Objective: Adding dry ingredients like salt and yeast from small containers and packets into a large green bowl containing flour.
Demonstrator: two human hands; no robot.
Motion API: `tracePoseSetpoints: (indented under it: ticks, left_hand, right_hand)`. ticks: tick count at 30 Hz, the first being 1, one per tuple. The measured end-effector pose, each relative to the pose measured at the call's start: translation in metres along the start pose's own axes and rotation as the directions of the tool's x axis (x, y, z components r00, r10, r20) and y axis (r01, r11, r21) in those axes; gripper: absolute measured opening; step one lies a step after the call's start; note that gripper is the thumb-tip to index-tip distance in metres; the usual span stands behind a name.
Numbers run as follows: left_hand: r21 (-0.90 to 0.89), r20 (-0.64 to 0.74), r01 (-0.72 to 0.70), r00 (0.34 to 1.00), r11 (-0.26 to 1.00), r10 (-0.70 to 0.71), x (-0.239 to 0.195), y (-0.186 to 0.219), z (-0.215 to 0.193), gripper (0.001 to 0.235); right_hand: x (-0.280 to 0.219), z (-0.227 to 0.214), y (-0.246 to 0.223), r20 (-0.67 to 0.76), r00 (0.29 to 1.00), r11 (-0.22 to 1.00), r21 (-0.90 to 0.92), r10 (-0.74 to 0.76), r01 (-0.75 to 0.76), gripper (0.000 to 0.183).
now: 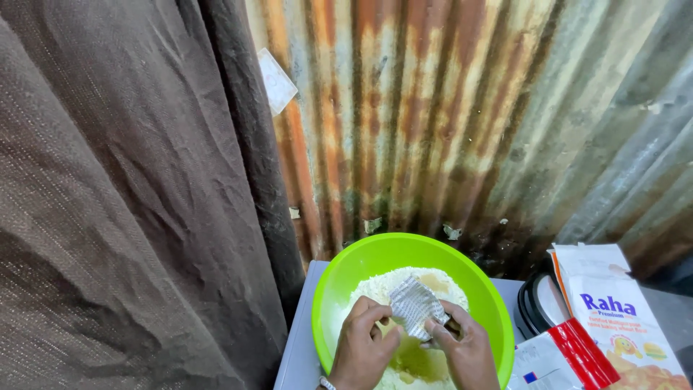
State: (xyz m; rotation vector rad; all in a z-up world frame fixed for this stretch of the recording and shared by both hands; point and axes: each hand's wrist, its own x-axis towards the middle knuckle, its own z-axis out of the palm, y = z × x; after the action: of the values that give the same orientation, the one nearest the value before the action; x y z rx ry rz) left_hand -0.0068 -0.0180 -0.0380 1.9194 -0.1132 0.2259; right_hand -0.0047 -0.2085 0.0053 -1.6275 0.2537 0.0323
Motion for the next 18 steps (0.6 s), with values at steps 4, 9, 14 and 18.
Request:
tracePoseSetpoints:
  ticks: [4, 9, 14, 18]
  left_hand:
    - [0.150, 0.094, 0.023, 0.995, 0.988, -0.037, 0.005, 0.010, -0.016, 0.023]
    - [0.261, 0.157, -0.256, 0.963, 0.931, 0.221, 0.013, 0.010, -0.024, 0.021]
    - [-0.196, 0.143, -0.046, 0.987, 0.980, 0.075, 0.018, 0.012, -0.008, 0.020]
    - [-0.480, 0.121, 0.162, 0.986, 0.862, -0.118, 0.023, 0.013, -0.001, 0.024]
  right_hand:
    - [0.002, 0.000, -0.003, -0.028, 0.998, 0.997, -0.060, 0.054, -0.056, 0.048]
    - [0.011, -0.003, 0.012, 0.001, 1.000, 0.958, 0.285, 0.027, -0.026, 0.050]
    - [0.033, -0.015, 0.036, 0.045, 0.999, 0.895, 0.445, 0.005, -0.025, 0.049]
    - [0.032, -0.016, 0.042, 0.063, 0.998, 0.876, 0.482, -0.022, -0.012, 0.055]
